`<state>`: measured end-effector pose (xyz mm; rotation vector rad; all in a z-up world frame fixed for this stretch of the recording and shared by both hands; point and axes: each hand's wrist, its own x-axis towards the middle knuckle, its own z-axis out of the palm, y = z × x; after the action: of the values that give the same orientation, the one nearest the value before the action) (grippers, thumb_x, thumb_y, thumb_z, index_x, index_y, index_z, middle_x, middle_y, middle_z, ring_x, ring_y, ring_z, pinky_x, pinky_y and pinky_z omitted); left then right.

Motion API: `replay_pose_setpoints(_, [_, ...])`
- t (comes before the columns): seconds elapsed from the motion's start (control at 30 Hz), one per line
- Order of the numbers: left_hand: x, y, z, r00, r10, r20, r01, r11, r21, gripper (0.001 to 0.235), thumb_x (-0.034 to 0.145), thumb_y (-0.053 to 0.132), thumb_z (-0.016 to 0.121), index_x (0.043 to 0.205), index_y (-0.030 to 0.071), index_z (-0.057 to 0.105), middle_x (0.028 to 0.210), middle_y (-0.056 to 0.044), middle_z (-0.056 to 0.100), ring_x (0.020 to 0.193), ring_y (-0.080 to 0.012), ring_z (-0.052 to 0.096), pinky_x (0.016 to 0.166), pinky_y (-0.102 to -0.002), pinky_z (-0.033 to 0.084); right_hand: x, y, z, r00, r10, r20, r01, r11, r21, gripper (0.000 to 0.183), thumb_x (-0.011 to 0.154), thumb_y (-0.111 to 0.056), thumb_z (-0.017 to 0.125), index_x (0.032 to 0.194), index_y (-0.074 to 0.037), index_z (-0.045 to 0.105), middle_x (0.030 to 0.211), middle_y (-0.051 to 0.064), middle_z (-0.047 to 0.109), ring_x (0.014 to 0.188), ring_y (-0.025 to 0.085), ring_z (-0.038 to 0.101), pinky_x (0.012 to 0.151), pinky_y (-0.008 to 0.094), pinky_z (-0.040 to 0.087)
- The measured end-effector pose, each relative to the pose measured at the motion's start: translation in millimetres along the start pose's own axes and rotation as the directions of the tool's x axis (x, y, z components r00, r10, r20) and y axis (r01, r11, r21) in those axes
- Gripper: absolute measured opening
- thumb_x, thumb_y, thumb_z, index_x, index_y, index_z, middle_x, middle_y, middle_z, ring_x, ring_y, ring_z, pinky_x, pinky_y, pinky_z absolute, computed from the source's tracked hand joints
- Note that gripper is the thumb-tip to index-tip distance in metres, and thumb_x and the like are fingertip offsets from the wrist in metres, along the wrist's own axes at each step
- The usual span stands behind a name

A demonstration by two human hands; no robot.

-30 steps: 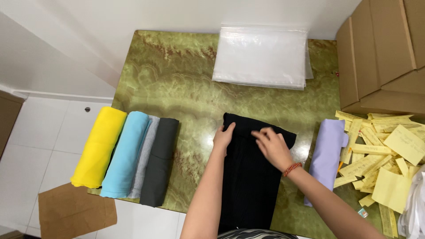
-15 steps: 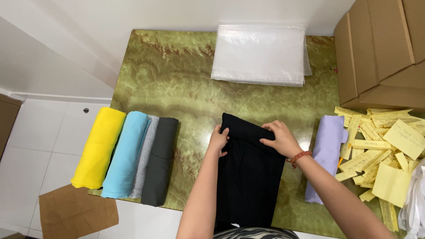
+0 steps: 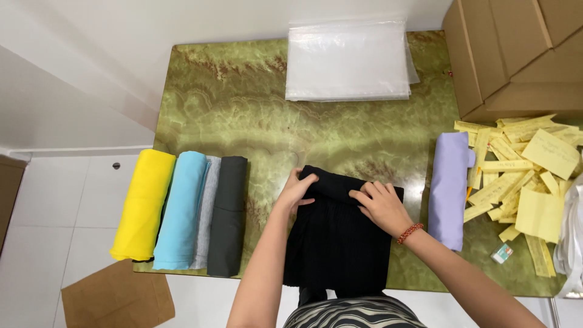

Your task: The person folds a light purple garment and a black garment on a table. They then place the folded black garment into a clear plastic bag, seal it, and put it into a cardboard box.

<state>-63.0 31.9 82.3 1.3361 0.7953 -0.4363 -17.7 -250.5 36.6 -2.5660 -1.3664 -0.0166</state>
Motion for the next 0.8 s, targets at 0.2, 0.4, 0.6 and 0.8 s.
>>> replay_pose_setpoints(0.2, [5.5, -34.8, -33.6, 0.967, 0.237, 0.095, -0.255, 0.930, 0.264, 0.086, 0.088, 0.012, 0.079, 0.161, 0.012, 0.033, 0.154, -0.027, 0.045, 0.149, -0.0524, 0.038, 0.114, -0.063, 0.049, -14.9, 7.5, -13.7, 0.906, 0.387, 0.174, -0.424, 0.814, 0.396, 0.054, 0.099, -0.041, 0.073, 0.143, -0.017, 0.055, 0.124, 0.013, 0.055, 0.123, 0.047, 0.062, 0.097, 0.055, 0.058])
replay_pose_setpoints(0.4, [-15.0, -12.3, -20.2, 0.960, 0.212, 0.182, -0.278, 0.787, 0.551, 0.087, 0.086, 0.009, 0.076, 0.165, 0.026, 0.043, 0.156, -0.026, 0.037, 0.151, -0.0538, 0.034, 0.113, -0.061, 0.049, 13.0, 27.7, -49.6, 0.705, 0.455, 0.545, -0.608, 0.783, 0.132, 0.098, 0.079, -0.076, 0.084, 0.157, -0.026, 0.051, 0.155, 0.009, 0.051, 0.150, 0.036, 0.037, 0.118, 0.059, 0.031])
replay_pose_setpoints(0.6, [-10.3, 17.4, -2.7, 0.931, 0.193, 0.308, -0.343, 0.185, 0.921, 0.085, 0.076, 0.018, 0.088, 0.153, 0.015, 0.051, 0.170, -0.022, 0.020, 0.161, -0.0455, 0.017, 0.125, -0.067, 0.029, 20.0, 43.5, -7.0, 0.682, 0.417, 0.601, -0.594, 0.795, 0.122, 0.090, 0.070, -0.066, 0.094, 0.141, -0.016, 0.068, 0.137, 0.013, 0.071, 0.134, 0.036, 0.063, 0.106, 0.054, 0.048])
replay_pose_setpoints(0.8, [28.6, -8.7, -4.6, 0.861, 0.303, 0.408, -0.388, -0.127, 0.913, 0.080, 0.078, 0.020, 0.088, 0.149, 0.012, 0.053, 0.140, -0.014, 0.049, 0.138, -0.0345, 0.044, 0.111, -0.054, 0.044, 15.6, 6.8, -25.2, 0.814, 0.458, 0.359, -0.484, 0.875, -0.017, 0.058, 0.083, -0.045, 0.086, 0.124, -0.015, 0.058, 0.127, 0.007, 0.057, 0.131, 0.033, 0.060, 0.098, 0.045, 0.053])
